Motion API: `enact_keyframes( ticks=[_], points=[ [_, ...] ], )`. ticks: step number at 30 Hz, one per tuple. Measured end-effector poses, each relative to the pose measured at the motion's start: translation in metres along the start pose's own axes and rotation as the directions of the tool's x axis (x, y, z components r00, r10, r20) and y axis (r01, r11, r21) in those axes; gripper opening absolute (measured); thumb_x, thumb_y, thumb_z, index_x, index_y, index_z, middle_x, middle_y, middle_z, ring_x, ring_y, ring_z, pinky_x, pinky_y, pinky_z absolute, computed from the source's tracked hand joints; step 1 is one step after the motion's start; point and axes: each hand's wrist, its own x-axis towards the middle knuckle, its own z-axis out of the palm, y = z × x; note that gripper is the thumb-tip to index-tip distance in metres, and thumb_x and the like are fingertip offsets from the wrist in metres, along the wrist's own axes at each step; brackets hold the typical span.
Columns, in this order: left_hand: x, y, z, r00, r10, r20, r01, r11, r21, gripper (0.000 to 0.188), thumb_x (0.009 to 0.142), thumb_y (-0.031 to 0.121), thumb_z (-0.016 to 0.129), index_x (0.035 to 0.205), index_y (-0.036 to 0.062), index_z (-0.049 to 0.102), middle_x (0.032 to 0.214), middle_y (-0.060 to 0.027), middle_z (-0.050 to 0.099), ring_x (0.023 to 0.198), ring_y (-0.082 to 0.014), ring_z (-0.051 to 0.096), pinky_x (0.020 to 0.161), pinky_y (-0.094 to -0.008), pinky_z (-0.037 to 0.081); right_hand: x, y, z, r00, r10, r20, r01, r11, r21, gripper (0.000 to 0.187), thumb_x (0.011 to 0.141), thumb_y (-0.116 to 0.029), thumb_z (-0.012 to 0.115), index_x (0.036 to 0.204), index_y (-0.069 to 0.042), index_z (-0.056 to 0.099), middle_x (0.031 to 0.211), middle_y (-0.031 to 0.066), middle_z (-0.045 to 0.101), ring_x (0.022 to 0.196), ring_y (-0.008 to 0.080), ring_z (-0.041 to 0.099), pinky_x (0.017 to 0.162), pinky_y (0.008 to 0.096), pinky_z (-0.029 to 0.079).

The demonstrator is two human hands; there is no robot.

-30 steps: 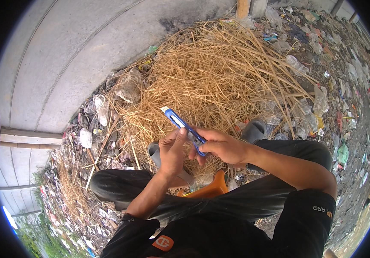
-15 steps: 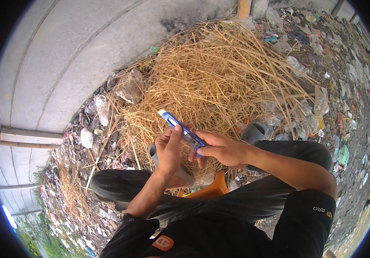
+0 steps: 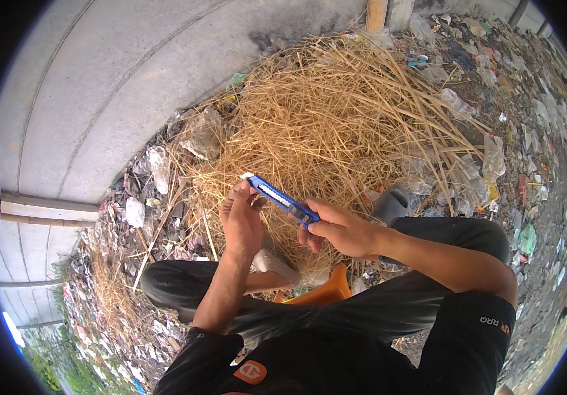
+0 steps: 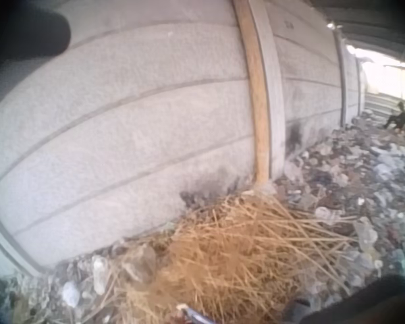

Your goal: The person sits on a pile of straw and uses a utility knife to shave and smooth thin bamboo sticks. They hold the sticks against their legs and scrape the blade along the surface to remove splinters and create a smooth finish.

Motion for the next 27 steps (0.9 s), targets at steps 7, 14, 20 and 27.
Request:
enact_keyframes(
  ticks=[7, 14, 20, 27],
  points=[
    [0.005, 0.005, -0.005, 1.000, -0.017, 0.000, 0.017, 1.000, -0.005, 0.011, 0.095, 0.020, 0.072, 0.096, 0.0085, 0.074, 0.087, 0.0015, 0.071, 0.082, -0.0072, 0.059, 0.078, -0.0270, 0.045, -0.002, 0.001, 0.001, 1.000, -0.003, -0.025, 0.002, 0.999, -0.052, 0.036, 0.106, -0.011, 0.039, 0.141, 0.000, 0.041, 0.089, 0.0038, 0.055, 0.073, 0.0082, 0.049, 0.069, 0.0260, 0.044],
    [0.011, 0.006, -0.010, 0.999, 0.039, 0.010, -0.038, 0.998, -0.058, 0.011, 0.096, 0.017, 0.070, 0.095, 0.0077, 0.074, 0.088, 0.0000, 0.071, 0.081, -0.0076, 0.059, 0.077, -0.0268, 0.045, 0.002, -0.016, 0.008, 0.984, -0.089, -0.157, 0.041, 0.958, -0.283, 0.029, 0.109, -0.020, 0.042, 0.125, 0.003, 0.051, 0.078, 0.0006, 0.050, 0.067, 0.0058, 0.043, 0.060, 0.0241, 0.039],
    [0.006, 0.005, -0.005, 0.999, 0.027, 0.028, -0.024, 0.993, -0.115, 0.010, 0.096, 0.019, 0.071, 0.092, 0.0096, 0.074, 0.089, 0.0013, 0.071, 0.084, -0.0081, 0.060, 0.078, -0.0293, 0.045, -0.001, -0.018, 0.009, 0.981, -0.125, -0.147, 0.065, 0.931, -0.360, 0.029, 0.109, -0.021, 0.042, 0.124, 0.003, 0.051, 0.076, 0.0001, 0.048, 0.067, 0.0058, 0.042, 0.061, 0.0250, 0.040],
    [0.008, 0.011, -0.008, 0.998, -0.058, -0.022, 0.056, 0.995, -0.087, 0.010, 0.094, 0.022, 0.072, 0.092, 0.0124, 0.074, 0.092, 0.0015, 0.071, 0.090, -0.0096, 0.060, 0.084, -0.0322, 0.041, 0.000, -0.021, 0.003, 0.996, -0.072, -0.048, 0.060, 0.974, -0.220, 0.029, 0.110, -0.021, 0.040, 0.128, 0.000, 0.045, 0.077, -0.0011, 0.045, 0.068, 0.0068, 0.042, 0.063, 0.0253, 0.041]
  ],
)
